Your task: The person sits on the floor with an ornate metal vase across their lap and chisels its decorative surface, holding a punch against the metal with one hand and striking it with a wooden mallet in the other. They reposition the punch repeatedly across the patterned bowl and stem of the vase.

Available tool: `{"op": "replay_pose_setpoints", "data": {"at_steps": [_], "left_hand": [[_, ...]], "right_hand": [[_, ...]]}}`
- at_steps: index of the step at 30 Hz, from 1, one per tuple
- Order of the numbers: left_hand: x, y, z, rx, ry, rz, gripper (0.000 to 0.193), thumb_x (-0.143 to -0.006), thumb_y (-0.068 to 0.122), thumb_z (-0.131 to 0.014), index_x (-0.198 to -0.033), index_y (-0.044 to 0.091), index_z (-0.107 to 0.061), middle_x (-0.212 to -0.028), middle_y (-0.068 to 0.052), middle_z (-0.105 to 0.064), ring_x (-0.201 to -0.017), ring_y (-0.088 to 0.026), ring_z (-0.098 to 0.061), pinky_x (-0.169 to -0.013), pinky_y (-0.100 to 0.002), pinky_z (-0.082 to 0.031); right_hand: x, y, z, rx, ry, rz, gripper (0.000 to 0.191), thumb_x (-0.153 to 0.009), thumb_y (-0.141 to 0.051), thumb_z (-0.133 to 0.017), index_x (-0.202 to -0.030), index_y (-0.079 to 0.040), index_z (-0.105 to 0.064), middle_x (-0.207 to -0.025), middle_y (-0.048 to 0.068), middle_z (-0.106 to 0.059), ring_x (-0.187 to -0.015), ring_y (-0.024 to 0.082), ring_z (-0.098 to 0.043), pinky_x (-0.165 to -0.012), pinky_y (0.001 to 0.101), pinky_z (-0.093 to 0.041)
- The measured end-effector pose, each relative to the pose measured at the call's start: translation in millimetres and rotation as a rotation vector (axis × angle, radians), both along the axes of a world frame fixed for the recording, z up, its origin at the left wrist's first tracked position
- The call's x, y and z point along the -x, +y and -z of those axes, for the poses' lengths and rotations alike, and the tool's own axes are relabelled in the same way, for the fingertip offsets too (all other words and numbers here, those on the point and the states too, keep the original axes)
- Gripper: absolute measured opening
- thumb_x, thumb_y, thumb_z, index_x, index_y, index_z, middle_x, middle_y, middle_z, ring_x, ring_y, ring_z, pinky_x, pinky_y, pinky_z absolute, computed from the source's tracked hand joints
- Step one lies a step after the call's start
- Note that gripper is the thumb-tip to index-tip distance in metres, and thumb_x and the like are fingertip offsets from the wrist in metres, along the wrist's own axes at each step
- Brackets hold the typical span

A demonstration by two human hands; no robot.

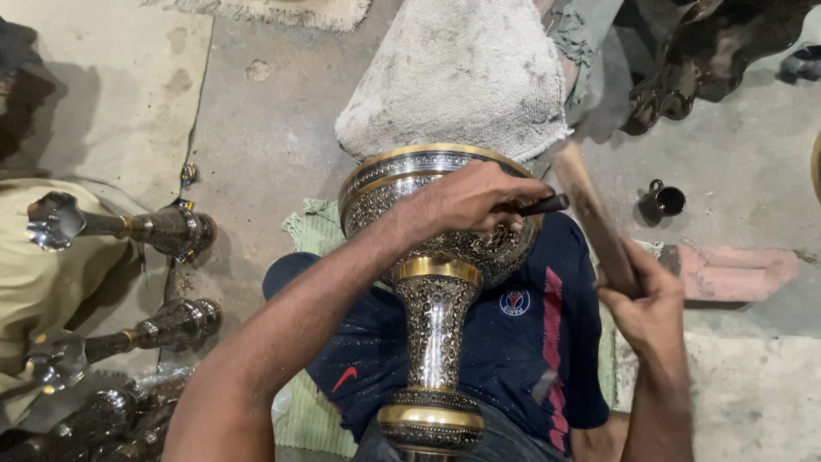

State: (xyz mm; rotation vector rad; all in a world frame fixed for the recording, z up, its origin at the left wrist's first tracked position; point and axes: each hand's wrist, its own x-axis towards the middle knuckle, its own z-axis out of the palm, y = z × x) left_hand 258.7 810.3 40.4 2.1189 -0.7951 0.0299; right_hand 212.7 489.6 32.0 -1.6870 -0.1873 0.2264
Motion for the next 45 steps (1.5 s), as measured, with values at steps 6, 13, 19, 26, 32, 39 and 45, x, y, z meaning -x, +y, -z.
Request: {"op": "replay_pose_setpoints", "data": {"at_steps": [6, 13, 19, 26, 32, 39, 45], "left_hand": [[1, 2, -3, -0.034, 0.021, 0.014, 0.038, -0.091, 0.014, -0.073, -0.128, 0.016, -0.065, -0.107, -0.004, -0.08, -0.079, -0.014, -0.078, -0.065, -0.034, -0.065], [3, 2, -6, -0.09, 0.057, 0.023, 0.05, -0.088, 0.023, -0.077, -0.136, 0.016, -0.062, -0.097, -0.004, -0.081, -0.073, -0.014, -0.076, -0.064, -0.035, -0.063], [4, 4, -4, -0.1, 0.062, 0.036, 0.048, -0.088, 0.024, -0.075, -0.135, 0.018, -0.064, -0.091, -0.003, -0.081, -0.07, -0.012, -0.075, -0.062, -0.033, -0.062], [6, 4, -7, -0.091, 0.027, 0.041, 0.051, -0.084, 0.029, -0.077, -0.132, 0.017, -0.066, -0.082, -0.002, -0.079, -0.066, -0.012, -0.072, -0.058, -0.033, -0.06], [4, 4, -1, -0.074, 0.011, 0.071, 0.05, -0.089, 0.028, -0.074, -0.137, 0.017, -0.064, -0.084, -0.003, -0.079, -0.063, -0.012, -0.071, -0.057, -0.032, -0.06], [-5, -5, 9, 0.037, -0.093, 0.223, 0.033, -0.099, 0.015, -0.07, -0.132, 0.017, -0.066, -0.099, -0.004, -0.079, -0.082, -0.012, -0.076, -0.07, -0.027, -0.065], [-10, -15, -7, -0.203, 0.25, 0.283, 0.034, -0.094, 0.008, -0.069, -0.127, 0.018, -0.07, -0.089, -0.004, -0.079, -0.066, -0.01, -0.075, -0.053, -0.025, -0.062]], "right_hand": [[4, 6, 2, -0.013, 0.064, 0.031, 0.066, -0.077, 0.018, -0.072, -0.14, 0.003, -0.059, -0.093, 0.003, -0.063, -0.08, 0.011, -0.058, -0.073, 0.0259, -0.05], [10, 13, -1, -0.043, -0.01, 0.096, 0.056, -0.081, 0.017, -0.071, -0.133, 0.0, -0.056, -0.097, 0.003, -0.065, -0.078, 0.008, -0.061, -0.066, 0.022, -0.05], [14, 18, -1, -0.042, -0.066, 0.093, 0.057, -0.082, 0.016, -0.069, -0.135, 0.001, -0.053, -0.095, 0.005, -0.066, -0.082, 0.01, -0.064, -0.071, 0.0233, -0.054], [18, 22, -5, -0.137, -0.005, 0.169, 0.076, -0.078, 0.014, -0.072, -0.149, -0.003, -0.051, -0.09, 0.005, -0.062, -0.072, 0.01, -0.06, -0.06, 0.0214, -0.049], [25, 23, 0, -0.2, -0.098, 0.229, 0.07, -0.083, 0.014, -0.071, -0.147, -0.003, -0.05, -0.095, 0.002, -0.066, -0.083, 0.009, -0.064, -0.072, 0.0222, -0.054], [50, 5, 16, 0.202, 0.132, 0.086, 0.07, -0.075, 0.012, -0.075, -0.141, -0.001, -0.054, -0.096, 0.002, -0.068, -0.087, 0.011, -0.067, -0.079, 0.0263, -0.057], [82, 9, 31, 0.323, 0.476, 0.066, 0.049, -0.075, -0.006, -0.084, -0.121, 0.0, -0.068, -0.08, 0.005, -0.071, -0.062, 0.015, -0.063, -0.055, 0.0302, -0.053]]}}
